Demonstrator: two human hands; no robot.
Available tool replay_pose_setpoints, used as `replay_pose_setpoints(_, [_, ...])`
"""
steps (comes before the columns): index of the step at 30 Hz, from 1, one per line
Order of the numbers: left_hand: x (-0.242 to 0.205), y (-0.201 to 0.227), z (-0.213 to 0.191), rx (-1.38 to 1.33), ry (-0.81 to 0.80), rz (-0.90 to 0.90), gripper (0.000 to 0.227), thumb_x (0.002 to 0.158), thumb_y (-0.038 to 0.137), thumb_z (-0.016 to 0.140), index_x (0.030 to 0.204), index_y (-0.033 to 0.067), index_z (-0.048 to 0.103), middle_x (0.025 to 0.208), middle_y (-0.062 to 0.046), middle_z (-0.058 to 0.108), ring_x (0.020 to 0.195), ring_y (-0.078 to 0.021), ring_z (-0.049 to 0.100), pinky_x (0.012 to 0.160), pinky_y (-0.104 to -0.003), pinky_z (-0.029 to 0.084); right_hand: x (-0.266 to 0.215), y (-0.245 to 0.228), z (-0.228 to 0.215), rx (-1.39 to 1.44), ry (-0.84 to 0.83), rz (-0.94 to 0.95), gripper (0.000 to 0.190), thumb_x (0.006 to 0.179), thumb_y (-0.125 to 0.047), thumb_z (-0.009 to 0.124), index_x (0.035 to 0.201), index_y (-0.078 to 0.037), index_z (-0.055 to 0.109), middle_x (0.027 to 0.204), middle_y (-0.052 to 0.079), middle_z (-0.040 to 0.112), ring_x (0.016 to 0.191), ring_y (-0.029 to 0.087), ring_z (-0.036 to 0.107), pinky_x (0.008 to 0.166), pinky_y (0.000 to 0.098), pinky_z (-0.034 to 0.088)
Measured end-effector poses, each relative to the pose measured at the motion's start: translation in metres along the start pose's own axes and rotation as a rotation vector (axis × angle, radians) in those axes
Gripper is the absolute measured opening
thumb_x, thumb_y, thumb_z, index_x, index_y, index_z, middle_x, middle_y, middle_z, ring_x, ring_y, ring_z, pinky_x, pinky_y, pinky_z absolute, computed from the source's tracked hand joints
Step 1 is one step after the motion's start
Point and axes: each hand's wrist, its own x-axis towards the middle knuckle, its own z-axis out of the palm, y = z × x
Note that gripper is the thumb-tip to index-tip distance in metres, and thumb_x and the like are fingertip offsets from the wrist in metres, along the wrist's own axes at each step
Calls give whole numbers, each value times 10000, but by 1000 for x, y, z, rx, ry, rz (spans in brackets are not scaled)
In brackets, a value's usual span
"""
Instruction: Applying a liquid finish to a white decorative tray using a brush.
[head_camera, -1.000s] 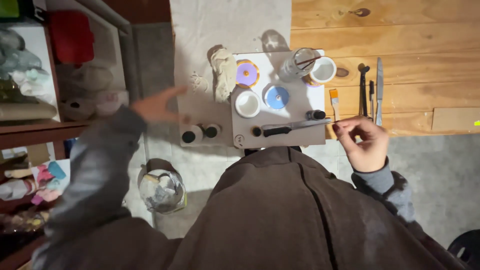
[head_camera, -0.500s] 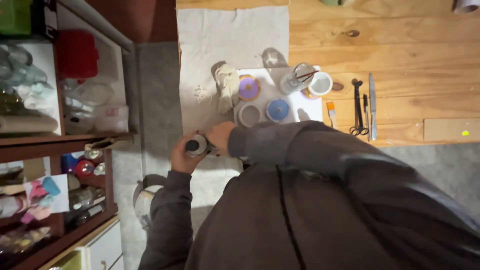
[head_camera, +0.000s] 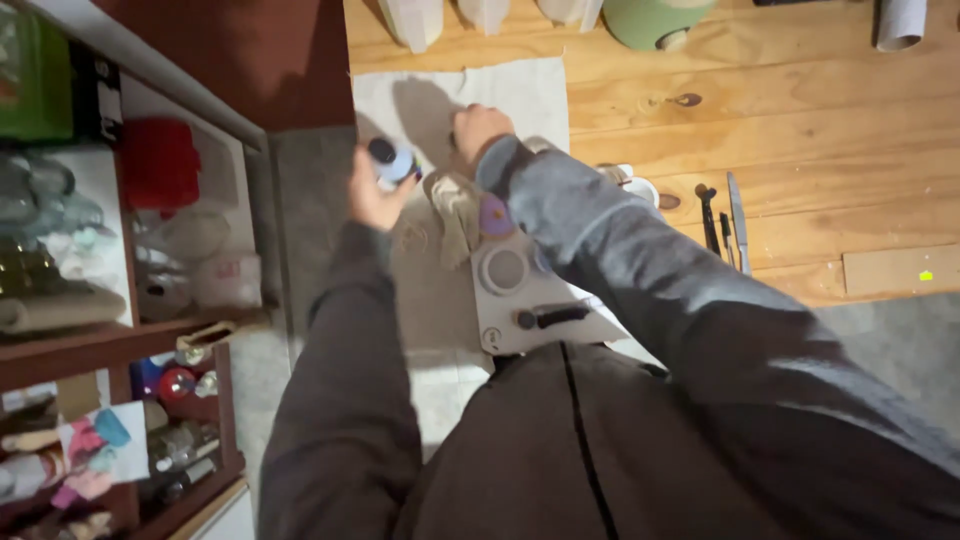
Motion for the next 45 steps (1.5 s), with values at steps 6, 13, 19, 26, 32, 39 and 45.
replay_pose_setpoints(6, [60,-57,67,142,-50,-186,677,758,205,962,1271,28,557,1111,-150,720,1055,-301,711,883,-418,544,64,44,53,116,90,165,271,735,-211,779,947,-51,727,949,239,719,911,419,706,771,495,583])
replay_pose_setpoints(13, [-1,10,65,31,28,-346,822,689,345,937,1263,-32,485,1149,-234,643,1057,-373,673,893,-443,571,32,35,51,156,132,241,574,832,-204,753,1319,-9,521,1116,241,687,989,411,699,816,482,576])
replay_pose_setpoints(19, [-42,67,77,372,-50,-498,690,660,283,882,1237,48,583,1099,-212,662,950,-434,648,790,-543,519,-95,-8,-108,354,271,-15,591,787,-207,802,1304,-43,568,1090,187,724,957,356,729,791,437,575])
replay_pose_setpoints(26, [-79,88,-1,259,63,-29,398,816,77,724,1202,38,634,1171,-213,621,1113,-421,621,969,-489,522,-295,73,-198,783,431,133,244,1028,-24,682,1254,48,627,1084,115,747,1046,176,752,965,317,609])
replay_pose_setpoints(32, [-112,127,-7,636,-37,58,590,681,175,845,1200,-24,645,1176,-242,600,1092,-441,536,916,-524,451,-409,231,-11,945,269,548,115,1019,-34,634,1062,49,701,943,122,758,846,181,719,736,317,569])
replay_pose_setpoints(39, [-236,92,29,290,-197,-541,126,954,103,673,1069,51,673,1013,-141,648,852,-266,675,751,-380,561,-412,195,103,454,467,610,153,838,-95,754,975,-31,737,909,161,727,810,288,736,756,388,578])
replay_pose_setpoints(45, [-289,35,61,91,-210,-473,291,917,47,646,1201,-13,620,1083,-157,660,945,-241,702,819,-353,562,-379,202,110,319,472,625,199,859,-149,791,1008,-28,742,972,175,708,889,379,693,779,446,569])
